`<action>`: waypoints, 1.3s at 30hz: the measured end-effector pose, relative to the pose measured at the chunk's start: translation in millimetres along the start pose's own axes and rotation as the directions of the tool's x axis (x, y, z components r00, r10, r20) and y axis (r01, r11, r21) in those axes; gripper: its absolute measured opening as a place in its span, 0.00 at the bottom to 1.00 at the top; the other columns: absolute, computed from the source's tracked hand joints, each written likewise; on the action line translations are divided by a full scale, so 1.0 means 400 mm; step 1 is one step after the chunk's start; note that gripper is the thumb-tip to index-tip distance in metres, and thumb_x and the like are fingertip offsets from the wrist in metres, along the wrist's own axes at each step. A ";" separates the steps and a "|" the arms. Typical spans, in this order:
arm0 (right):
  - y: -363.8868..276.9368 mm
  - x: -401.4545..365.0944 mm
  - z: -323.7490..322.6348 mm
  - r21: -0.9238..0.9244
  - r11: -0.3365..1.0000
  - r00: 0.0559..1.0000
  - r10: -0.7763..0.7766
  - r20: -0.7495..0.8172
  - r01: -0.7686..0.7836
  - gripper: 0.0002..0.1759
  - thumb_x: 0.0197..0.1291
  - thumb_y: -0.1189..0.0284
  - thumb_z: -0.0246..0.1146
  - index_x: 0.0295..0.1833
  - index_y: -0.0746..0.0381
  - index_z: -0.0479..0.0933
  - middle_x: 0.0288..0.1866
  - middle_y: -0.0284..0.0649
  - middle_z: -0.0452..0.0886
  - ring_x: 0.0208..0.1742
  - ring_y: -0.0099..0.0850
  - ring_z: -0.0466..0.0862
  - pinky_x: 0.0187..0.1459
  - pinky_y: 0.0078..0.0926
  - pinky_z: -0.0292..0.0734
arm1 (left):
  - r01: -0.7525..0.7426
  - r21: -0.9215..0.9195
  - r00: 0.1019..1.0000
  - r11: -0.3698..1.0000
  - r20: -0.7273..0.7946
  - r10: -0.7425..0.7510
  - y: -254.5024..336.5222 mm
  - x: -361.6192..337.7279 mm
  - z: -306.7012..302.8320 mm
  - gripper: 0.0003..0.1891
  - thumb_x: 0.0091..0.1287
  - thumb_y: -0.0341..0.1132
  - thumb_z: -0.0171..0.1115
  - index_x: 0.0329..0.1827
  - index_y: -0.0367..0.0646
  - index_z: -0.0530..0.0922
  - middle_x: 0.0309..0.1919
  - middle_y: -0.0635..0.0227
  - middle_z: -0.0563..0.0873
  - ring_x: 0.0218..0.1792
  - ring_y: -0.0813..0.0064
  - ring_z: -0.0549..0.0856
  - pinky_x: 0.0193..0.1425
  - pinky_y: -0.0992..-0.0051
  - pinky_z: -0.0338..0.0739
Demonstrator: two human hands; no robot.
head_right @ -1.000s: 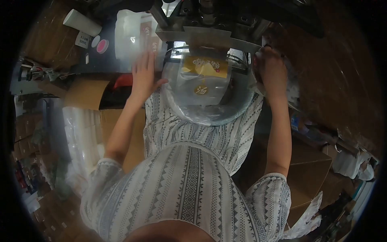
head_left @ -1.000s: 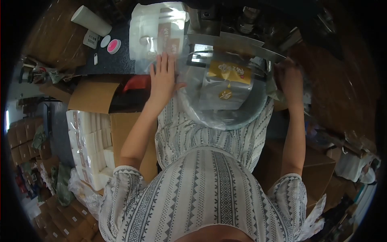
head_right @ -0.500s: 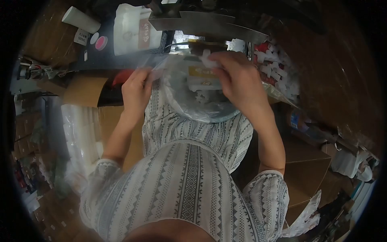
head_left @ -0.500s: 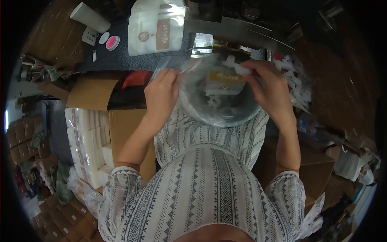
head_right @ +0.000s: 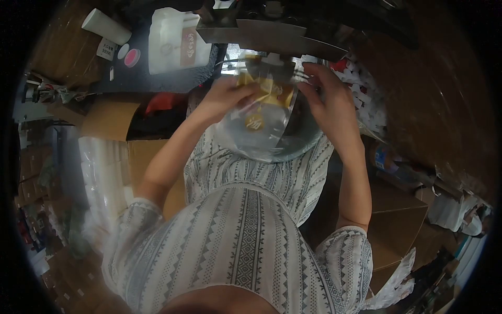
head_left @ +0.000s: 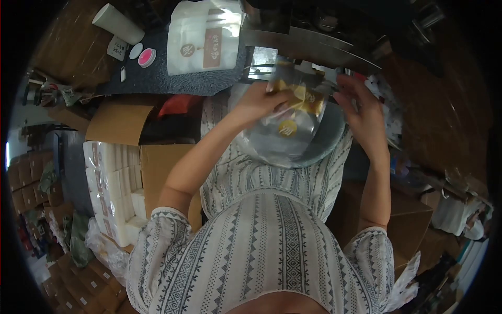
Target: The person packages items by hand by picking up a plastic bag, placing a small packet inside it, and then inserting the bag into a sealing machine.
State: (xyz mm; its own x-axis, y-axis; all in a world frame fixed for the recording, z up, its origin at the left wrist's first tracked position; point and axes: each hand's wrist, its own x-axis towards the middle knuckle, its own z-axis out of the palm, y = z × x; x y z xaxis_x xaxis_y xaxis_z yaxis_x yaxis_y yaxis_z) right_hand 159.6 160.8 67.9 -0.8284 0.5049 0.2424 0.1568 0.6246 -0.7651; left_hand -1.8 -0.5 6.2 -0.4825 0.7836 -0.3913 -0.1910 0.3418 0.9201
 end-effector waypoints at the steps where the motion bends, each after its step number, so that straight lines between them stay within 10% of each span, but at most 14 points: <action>1: 0.005 -0.007 -0.015 -0.089 0.996 1.000 0.009 -0.001 -0.009 0.16 0.57 0.76 0.65 0.53 0.63 0.78 0.46 0.45 0.84 0.44 0.37 0.85 0.45 0.30 0.79 | 0.009 -0.206 1.000 0.978 -0.026 -0.015 -0.001 0.016 0.004 0.13 0.68 0.40 0.63 0.38 0.36 0.82 0.29 0.61 0.85 0.30 0.83 0.83 0.31 0.78 0.75; 5: 0.070 0.001 -0.057 -0.545 0.821 0.986 0.142 -0.092 -0.169 0.16 0.58 0.73 0.63 0.52 0.62 0.79 0.44 0.50 0.84 0.46 0.45 0.84 0.48 0.36 0.78 | 0.034 -0.339 0.997 0.940 -0.055 -0.056 -0.006 0.032 0.007 0.15 0.68 0.41 0.62 0.42 0.34 0.82 0.32 0.61 0.85 0.29 0.79 0.83 0.33 0.76 0.76; 7: 0.150 0.005 -0.062 -0.559 0.807 0.977 0.211 -0.028 -0.190 0.14 0.58 0.73 0.62 0.50 0.62 0.80 0.43 0.51 0.84 0.46 0.47 0.84 0.47 0.38 0.77 | -0.149 0.290 0.969 0.945 -0.148 0.198 -0.027 0.030 -0.050 0.19 0.68 0.44 0.61 0.47 0.32 0.80 0.38 0.58 0.86 0.36 0.69 0.86 0.40 0.72 0.79; 10: 0.167 0.013 -0.071 -0.574 0.795 0.960 0.274 0.053 -0.196 0.13 0.58 0.73 0.59 0.47 0.63 0.80 0.42 0.53 0.83 0.47 0.49 0.83 0.47 0.41 0.76 | -0.303 0.566 0.749 0.767 -0.357 0.559 -0.029 0.022 -0.200 0.26 0.67 0.49 0.60 0.56 0.33 0.76 0.51 0.54 0.82 0.49 0.60 0.83 0.51 0.65 0.76; 12: 0.138 0.008 -0.078 -0.572 0.797 0.958 0.279 0.067 -0.192 0.12 0.58 0.74 0.58 0.47 0.63 0.81 0.42 0.53 0.83 0.47 0.49 0.82 0.46 0.42 0.76 | 0.193 0.981 0.585 -0.021 -0.097 0.805 -0.119 0.042 -0.276 0.29 0.66 0.49 0.61 0.62 0.37 0.72 0.59 0.53 0.77 0.58 0.58 0.77 0.59 0.62 0.71; 15: 0.069 0.001 -0.087 -0.613 0.730 0.943 0.323 -0.083 -0.304 0.11 0.55 0.71 0.63 0.44 0.62 0.81 0.39 0.49 0.84 0.43 0.46 0.84 0.44 0.39 0.78 | 0.003 0.997 0.632 0.077 -0.062 0.773 -0.106 -0.060 -0.248 0.23 0.64 0.39 0.64 0.61 0.43 0.72 0.56 0.56 0.76 0.55 0.56 0.76 0.57 0.60 0.69; 18: 0.017 0.000 -0.071 -0.269 0.885 0.924 0.378 -0.061 -0.380 0.12 0.56 0.71 0.66 0.45 0.62 0.80 0.35 0.47 0.85 0.39 0.38 0.86 0.41 0.32 0.79 | -0.018 0.956 0.670 0.293 -0.206 0.713 -0.094 -0.140 -0.232 0.12 0.63 0.33 0.63 0.49 0.44 0.78 0.43 0.60 0.81 0.44 0.58 0.81 0.45 0.64 0.74; 23: -0.059 0.025 0.082 0.197 0.979 0.982 -0.083 0.170 0.049 0.15 0.55 0.78 0.67 0.49 0.62 0.78 0.40 0.41 0.83 0.36 0.29 0.84 0.41 0.26 0.78 | 0.000 0.910 0.524 0.415 -0.353 0.775 -0.039 -0.182 -0.170 0.01 0.61 0.28 0.62 0.34 0.43 0.81 0.26 0.66 0.80 0.27 0.61 0.81 0.29 0.69 0.74; 29: -0.094 0.032 0.103 0.058 0.952 0.918 -0.304 0.255 0.299 0.15 0.57 0.79 0.64 0.51 0.63 0.78 0.46 0.39 0.83 0.42 0.28 0.83 0.45 0.25 0.78 | -0.262 0.903 0.558 0.340 -0.145 0.817 0.000 -0.201 -0.102 0.03 0.60 0.28 0.63 0.35 0.40 0.80 0.29 0.62 0.81 0.29 0.58 0.82 0.31 0.68 0.75; 33: -0.070 0.023 0.080 0.172 0.985 0.936 -0.062 0.345 0.002 0.15 0.58 0.78 0.63 0.52 0.63 0.78 0.46 0.40 0.83 0.45 0.29 0.84 0.46 0.26 0.77 | -0.440 0.724 0.795 0.531 0.040 0.605 -0.016 -0.160 -0.044 0.06 0.63 0.32 0.64 0.37 0.37 0.80 0.28 0.61 0.82 0.29 0.64 0.84 0.33 0.71 0.76; 35: -0.028 0.020 0.077 0.221 0.972 0.987 0.041 0.156 -0.076 0.15 0.60 0.77 0.63 0.54 0.62 0.77 0.45 0.41 0.83 0.46 0.28 0.84 0.47 0.26 0.77 | -0.164 0.179 0.985 0.970 -0.025 0.171 -0.022 -0.117 -0.006 0.09 0.66 0.34 0.63 0.39 0.35 0.81 0.28 0.64 0.84 0.29 0.76 0.85 0.34 0.77 0.78; 39: 0.004 0.002 0.012 -0.082 0.989 0.991 0.126 0.051 -0.121 0.16 0.60 0.74 0.64 0.55 0.62 0.77 0.47 0.45 0.83 0.48 0.30 0.84 0.48 0.25 0.77 | -0.010 -0.038 0.999 0.999 0.039 0.012 0.011 -0.007 0.001 0.11 0.68 0.36 0.62 0.43 0.35 0.82 0.31 0.65 0.85 0.31 0.83 0.83 0.34 0.81 0.79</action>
State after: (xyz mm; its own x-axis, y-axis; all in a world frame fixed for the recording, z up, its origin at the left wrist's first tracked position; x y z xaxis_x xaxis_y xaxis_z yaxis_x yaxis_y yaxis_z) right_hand 156.6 159.3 64.0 -0.8283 0.5486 0.1136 0.2998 0.6053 -0.7374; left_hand -0.9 -1.1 11.4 -0.4506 0.8074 -0.3809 -0.2186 0.3140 0.9239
